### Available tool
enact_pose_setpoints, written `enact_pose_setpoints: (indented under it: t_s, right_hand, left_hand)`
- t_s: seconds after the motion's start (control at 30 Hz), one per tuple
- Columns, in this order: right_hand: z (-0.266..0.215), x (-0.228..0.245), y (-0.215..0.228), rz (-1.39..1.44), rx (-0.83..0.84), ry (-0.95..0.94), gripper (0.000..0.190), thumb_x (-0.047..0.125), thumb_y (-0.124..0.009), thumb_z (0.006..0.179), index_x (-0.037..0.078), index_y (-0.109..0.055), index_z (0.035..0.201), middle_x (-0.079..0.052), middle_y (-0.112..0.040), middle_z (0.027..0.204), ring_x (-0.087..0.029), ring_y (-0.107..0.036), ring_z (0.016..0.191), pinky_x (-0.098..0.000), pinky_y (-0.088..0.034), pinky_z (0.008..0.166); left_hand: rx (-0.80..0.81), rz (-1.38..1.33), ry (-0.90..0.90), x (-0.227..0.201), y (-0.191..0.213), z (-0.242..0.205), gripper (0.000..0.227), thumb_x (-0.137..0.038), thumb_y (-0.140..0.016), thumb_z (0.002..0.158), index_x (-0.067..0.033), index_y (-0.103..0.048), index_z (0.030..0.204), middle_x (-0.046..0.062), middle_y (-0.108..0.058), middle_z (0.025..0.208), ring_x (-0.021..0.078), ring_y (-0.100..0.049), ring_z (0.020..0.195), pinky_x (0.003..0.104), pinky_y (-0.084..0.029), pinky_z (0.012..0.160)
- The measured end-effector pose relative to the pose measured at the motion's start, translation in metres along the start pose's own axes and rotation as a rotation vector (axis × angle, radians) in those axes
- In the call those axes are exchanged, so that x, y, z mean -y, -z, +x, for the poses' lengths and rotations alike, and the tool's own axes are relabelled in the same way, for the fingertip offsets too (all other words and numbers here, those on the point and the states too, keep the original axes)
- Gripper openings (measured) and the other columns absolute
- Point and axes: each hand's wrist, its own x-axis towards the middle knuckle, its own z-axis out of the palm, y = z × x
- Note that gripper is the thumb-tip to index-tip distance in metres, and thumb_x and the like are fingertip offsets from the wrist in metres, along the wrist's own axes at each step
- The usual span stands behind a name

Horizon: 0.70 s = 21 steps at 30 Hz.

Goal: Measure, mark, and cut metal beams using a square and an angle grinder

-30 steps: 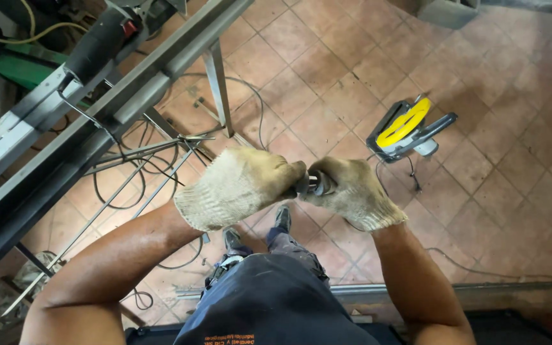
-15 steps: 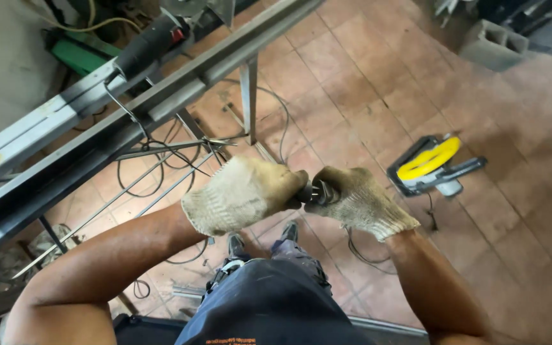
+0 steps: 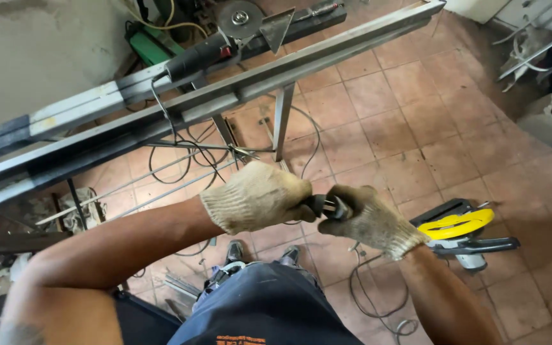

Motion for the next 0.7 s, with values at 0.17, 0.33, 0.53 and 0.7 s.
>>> enact_pose_setpoints:
  t_s: [0.17,0.33,0.53,0.7]
  right_hand:
    - [-0.002,0.034,0.029,-0.191,-0.004,-0.024,0.043,0.06,-0.088,0.067,0.032,-0.071,0.095,-0.006,-0.073,0.074,-0.03,-0.076,0.082,-0.0433,-0.058,0.069]
    - [0.011,0.016,0.028,-0.132,0.067,0.007,0.047,0.06,-0.089,0.062,0.034,-0.069,0.097,-0.003,-0.077,0.08,-0.028,-0.077,0.089,-0.0445,-0.058,0.073]
    - [0.014,0.028,0.024,-0.299,0.032,0.136,0.044,0.055,-0.082,0.069,0.032,-0.069,0.104,-0.005,-0.076,0.077,-0.03,-0.077,0.085,-0.0497,-0.06,0.075]
    - [0.02,0.014,0.002,-0.394,0.047,0.177,0.047,0.056,-0.082,0.071,0.03,-0.072,0.108,-0.006,-0.079,0.082,-0.031,-0.078,0.086,-0.0469,-0.062,0.077]
  left_hand:
    - [0.113,-0.082,0.035,0.005,-0.012,-0.006,0.032,-0.042,-0.075,0.085,-0.0134,-0.072,0.1,0.006,-0.071,0.082,0.03,-0.071,0.086,0.042,-0.058,0.076]
    - [0.127,-0.076,0.082,0.006,-0.015,0.004,0.033,-0.043,-0.075,0.084,-0.0146,-0.072,0.099,0.006,-0.072,0.083,0.0304,-0.071,0.088,0.043,-0.058,0.078]
    - [0.178,-0.096,0.123,0.003,-0.02,0.012,0.033,-0.045,-0.075,0.082,-0.0161,-0.073,0.098,0.006,-0.073,0.085,0.031,-0.071,0.09,0.045,-0.058,0.08]
    - [0.176,-0.076,0.145,-0.003,-0.025,0.021,0.034,-0.046,-0.075,0.081,-0.0173,-0.073,0.098,0.006,-0.074,0.086,0.0315,-0.072,0.092,0.046,-0.058,0.082]
